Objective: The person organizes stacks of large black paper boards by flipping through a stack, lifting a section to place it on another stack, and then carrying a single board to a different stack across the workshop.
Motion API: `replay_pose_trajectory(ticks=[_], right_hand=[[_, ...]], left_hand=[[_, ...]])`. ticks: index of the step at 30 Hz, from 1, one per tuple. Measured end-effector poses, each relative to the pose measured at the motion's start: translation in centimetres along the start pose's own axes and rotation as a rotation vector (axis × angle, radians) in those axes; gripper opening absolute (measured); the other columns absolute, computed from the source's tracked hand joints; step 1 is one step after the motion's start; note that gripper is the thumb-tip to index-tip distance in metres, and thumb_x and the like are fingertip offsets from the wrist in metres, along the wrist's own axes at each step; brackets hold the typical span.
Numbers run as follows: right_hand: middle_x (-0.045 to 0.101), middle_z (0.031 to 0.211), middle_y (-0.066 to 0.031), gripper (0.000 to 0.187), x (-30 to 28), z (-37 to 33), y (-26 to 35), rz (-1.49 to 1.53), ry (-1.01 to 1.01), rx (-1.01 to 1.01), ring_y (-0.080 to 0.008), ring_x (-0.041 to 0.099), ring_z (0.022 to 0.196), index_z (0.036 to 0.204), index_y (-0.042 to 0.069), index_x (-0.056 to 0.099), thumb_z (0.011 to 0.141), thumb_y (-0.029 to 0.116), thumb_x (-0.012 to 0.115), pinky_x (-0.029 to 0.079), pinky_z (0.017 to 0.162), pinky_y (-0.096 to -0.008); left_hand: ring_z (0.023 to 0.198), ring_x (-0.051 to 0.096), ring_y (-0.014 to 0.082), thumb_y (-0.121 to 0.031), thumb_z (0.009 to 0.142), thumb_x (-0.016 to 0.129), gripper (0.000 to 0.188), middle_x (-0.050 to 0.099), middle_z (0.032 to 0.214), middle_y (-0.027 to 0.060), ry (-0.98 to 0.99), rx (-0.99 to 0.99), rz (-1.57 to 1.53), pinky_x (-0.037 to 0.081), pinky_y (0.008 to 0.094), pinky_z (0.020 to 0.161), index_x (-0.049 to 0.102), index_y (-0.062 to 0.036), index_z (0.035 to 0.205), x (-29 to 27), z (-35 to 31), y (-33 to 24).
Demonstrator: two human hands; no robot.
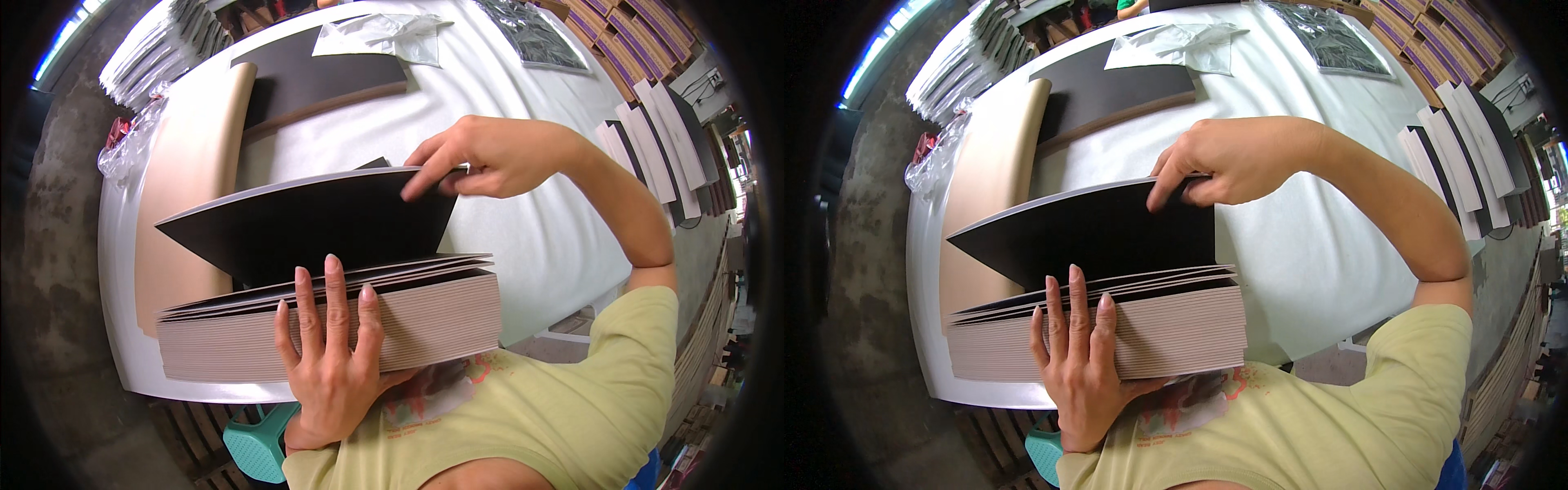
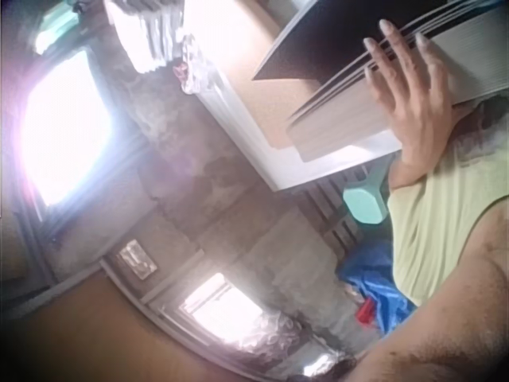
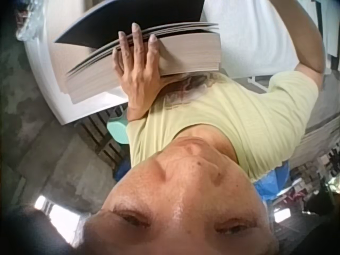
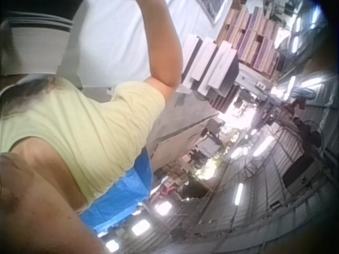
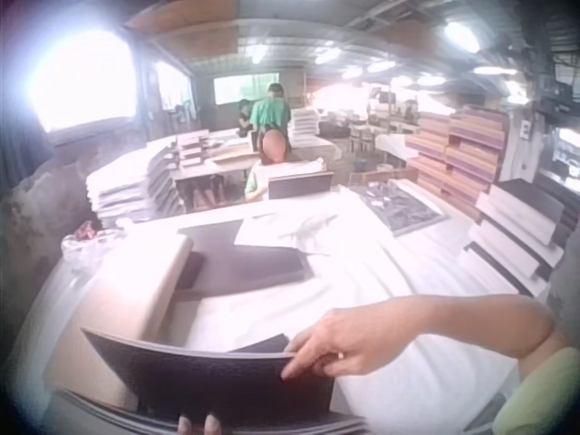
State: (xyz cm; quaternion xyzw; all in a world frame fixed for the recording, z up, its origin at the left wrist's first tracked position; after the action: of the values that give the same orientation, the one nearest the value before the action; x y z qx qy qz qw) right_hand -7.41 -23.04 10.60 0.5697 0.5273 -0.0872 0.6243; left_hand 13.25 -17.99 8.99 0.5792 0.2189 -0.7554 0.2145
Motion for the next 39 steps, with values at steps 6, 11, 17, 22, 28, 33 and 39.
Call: replay_pose_trajectory(ticks=[6,11,17,22,28,33,39], right_hand=[[0.05,0.127,-0.0179,0.081,0.3,-1.2,0.7,0.086,0.01,0.046,-0.0296,0.048,0.118,0.123,-0.001,0.05,0.059,0.036,0.082,0.041,0.097,-0.0372],[0.049,0.129,-0.0163,0.083,0.1,-1.1,-0.3,0.125,0.027,0.092,-0.0285,0.048,0.118,0.127,0.003,0.047,0.058,0.032,0.083,0.042,0.096,-0.0376],[0.057,0.119,-0.0159,0.083,-0.2,-1.0,0.0,0.163,0.001,0.083,-0.0278,0.054,0.111,0.129,0.005,0.046,0.058,0.028,0.083,0.043,0.095,-0.0378],[0.059,0.117,-0.0153,0.09,0.0,-1.5,-0.3,0.228,-0.101,0.115,-0.0258,0.057,0.107,0.131,0.005,0.044,0.055,0.031,0.085,0.043,0.094,-0.0354],[0.059,0.116,-0.0148,0.093,0.2,-1.9,0.7,0.182,-0.119,0.067,-0.026,0.057,0.107,0.13,0.005,0.044,0.051,0.03,0.086,0.043,0.095,-0.0348],[0.06,0.115,-0.014,0.086,0.3,-2.2,0.4,0.221,-0.15,0.06,-0.0263,0.059,0.103,0.13,0.01,0.046,0.054,0.027,0.084,0.044,0.093,-0.0332],[0.061,0.111,-0.0145,0.047,0.7,-2.0,1.5,0.293,-0.121,-0.014,-0.0274,0.061,0.094,0.121,0.013,0.056,0.076,0.0,0.059,0.047,0.081,-0.0346]], left_hand=[[0.13,0.03,0.0404,-0.067,0.048,0.071,0.095,0.036,0.139,0.021,-0.006,0.0,-0.006,0.019,0.05,0.105,0.052,-0.0051,0.118,-0.1,0.1,0.0],[0.13,0.031,0.0409,-0.065,0.046,0.072,0.094,0.037,0.139,0.0212,-0.016,0.003,-0.015,0.02,0.0503,0.105,0.053,-0.0046,0.116,0.0,0.1,0.0],[0.129,0.032,0.0412,-0.065,0.045,0.072,0.095,0.037,0.138,0.0216,-0.025,-0.011,-0.001,0.021,0.0508,0.104,0.053,-0.0034,0.115,-0.1,0.1,0.0],[0.13,0.031,0.0412,-0.064,0.045,0.072,0.094,0.037,0.139,0.0214,-0.016,-0.007,-0.003,0.021,0.0509,0.103,0.053,-0.003,0.115,-0.2,0.1,-0.1],[0.13,0.03,0.0406,-0.059,0.043,0.075,0.094,0.037,0.139,0.0212,-0.008,-0.025,-0.021,0.021,0.0507,0.104,0.053,-0.0032,0.115,-0.4,0.1,-0.1],[0.131,0.03,0.0402,-0.058,0.04,0.076,0.096,0.036,0.139,0.0207,-0.016,-0.021,-0.024,0.021,0.05,0.104,0.053,-0.0033,0.115,-0.3,0.1,-0.2],[0.129,0.033,0.0396,-0.061,0.046,0.072,0.088,0.039,0.138,0.0198,-0.017,-0.018,-0.008,0.022,0.0491,0.104,0.055,-0.0047,0.111,-0.2,0.1,0.1]])
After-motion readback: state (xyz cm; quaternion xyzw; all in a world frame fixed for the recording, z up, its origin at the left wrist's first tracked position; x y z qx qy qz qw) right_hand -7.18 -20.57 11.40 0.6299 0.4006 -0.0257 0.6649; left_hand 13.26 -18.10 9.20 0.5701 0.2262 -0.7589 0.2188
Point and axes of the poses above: each hand's wrist, its own z-axis towards the middle knuckle, its own x-axis out of the palm, y = z × x, the point moved 6 cm from there along z, towards the middle knuckle
